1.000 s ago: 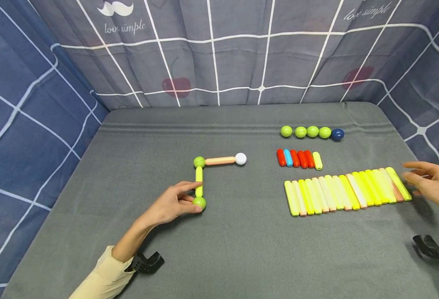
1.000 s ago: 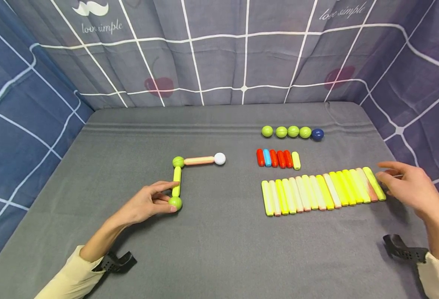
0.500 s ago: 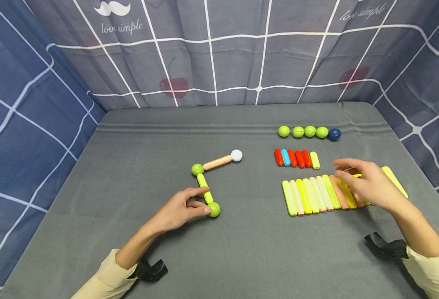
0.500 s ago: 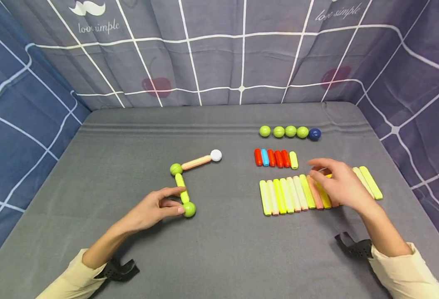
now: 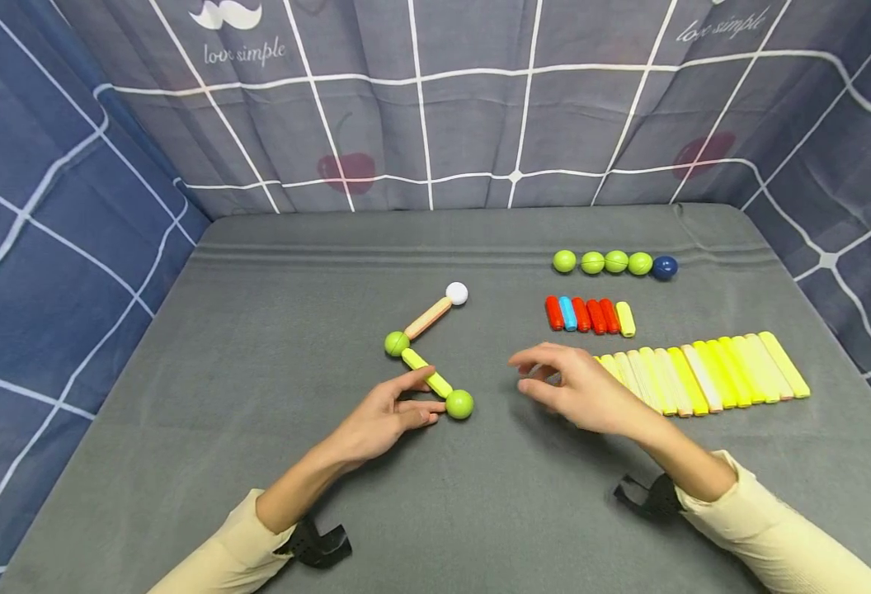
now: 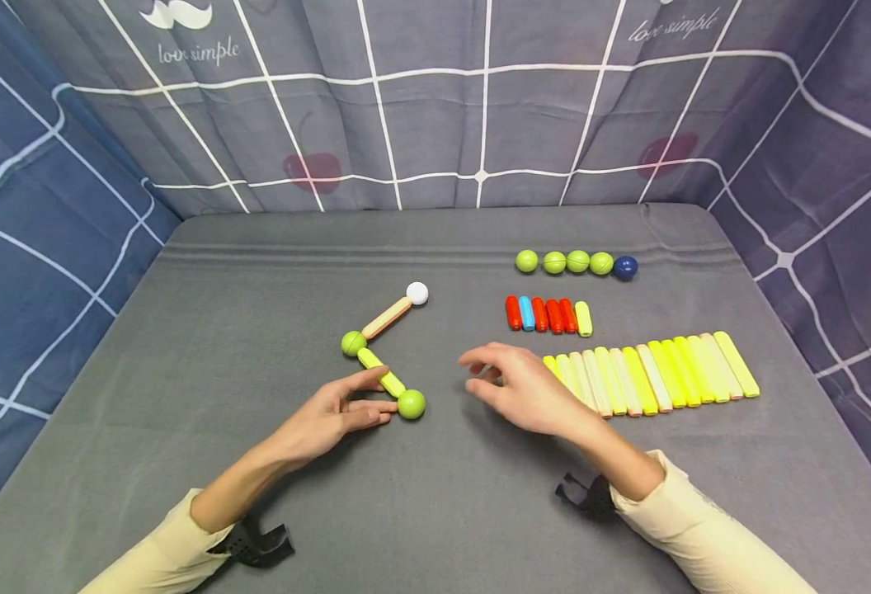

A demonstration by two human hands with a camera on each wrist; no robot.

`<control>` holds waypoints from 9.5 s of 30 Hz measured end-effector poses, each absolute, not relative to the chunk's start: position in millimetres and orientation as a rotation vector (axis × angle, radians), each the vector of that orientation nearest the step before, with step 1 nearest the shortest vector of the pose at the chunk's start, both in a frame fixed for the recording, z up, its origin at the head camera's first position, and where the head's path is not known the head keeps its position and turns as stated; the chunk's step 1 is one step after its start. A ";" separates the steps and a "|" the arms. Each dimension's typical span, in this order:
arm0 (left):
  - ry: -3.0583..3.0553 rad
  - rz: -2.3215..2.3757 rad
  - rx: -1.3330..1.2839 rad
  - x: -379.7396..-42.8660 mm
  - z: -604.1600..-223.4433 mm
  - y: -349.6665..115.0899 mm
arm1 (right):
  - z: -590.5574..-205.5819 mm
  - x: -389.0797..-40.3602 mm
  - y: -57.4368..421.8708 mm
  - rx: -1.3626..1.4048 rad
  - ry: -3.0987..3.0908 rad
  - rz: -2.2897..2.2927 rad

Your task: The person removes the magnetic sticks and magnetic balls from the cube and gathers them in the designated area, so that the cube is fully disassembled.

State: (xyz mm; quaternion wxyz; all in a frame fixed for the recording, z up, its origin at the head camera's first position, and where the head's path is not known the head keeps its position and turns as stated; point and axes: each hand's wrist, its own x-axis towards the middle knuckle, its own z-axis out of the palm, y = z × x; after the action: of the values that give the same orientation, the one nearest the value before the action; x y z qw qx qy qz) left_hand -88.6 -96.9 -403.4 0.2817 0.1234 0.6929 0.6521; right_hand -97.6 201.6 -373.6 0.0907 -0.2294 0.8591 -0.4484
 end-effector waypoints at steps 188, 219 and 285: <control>2.367 1.440 0.436 -108.8 -405.6 -126.2 | -404.8 -105.1 153.9 -0.770 2.517 -1.213; 2.500 1.392 0.466 -107.2 -404.9 -118.6 | -391.3 -94.3 166.9 -0.784 2.513 -1.133; 2.365 1.411 0.447 -103.2 -406.0 -127.8 | -381.6 -88.3 215.9 -0.642 2.846 -0.776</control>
State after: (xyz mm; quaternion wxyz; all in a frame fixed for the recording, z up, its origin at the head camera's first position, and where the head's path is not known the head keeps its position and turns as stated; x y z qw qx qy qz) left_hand -103.2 -127.8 -406.0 0.1750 0.1579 0.8346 0.4980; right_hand -88.3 215.9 -381.6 0.0611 -0.2123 0.9410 -0.2564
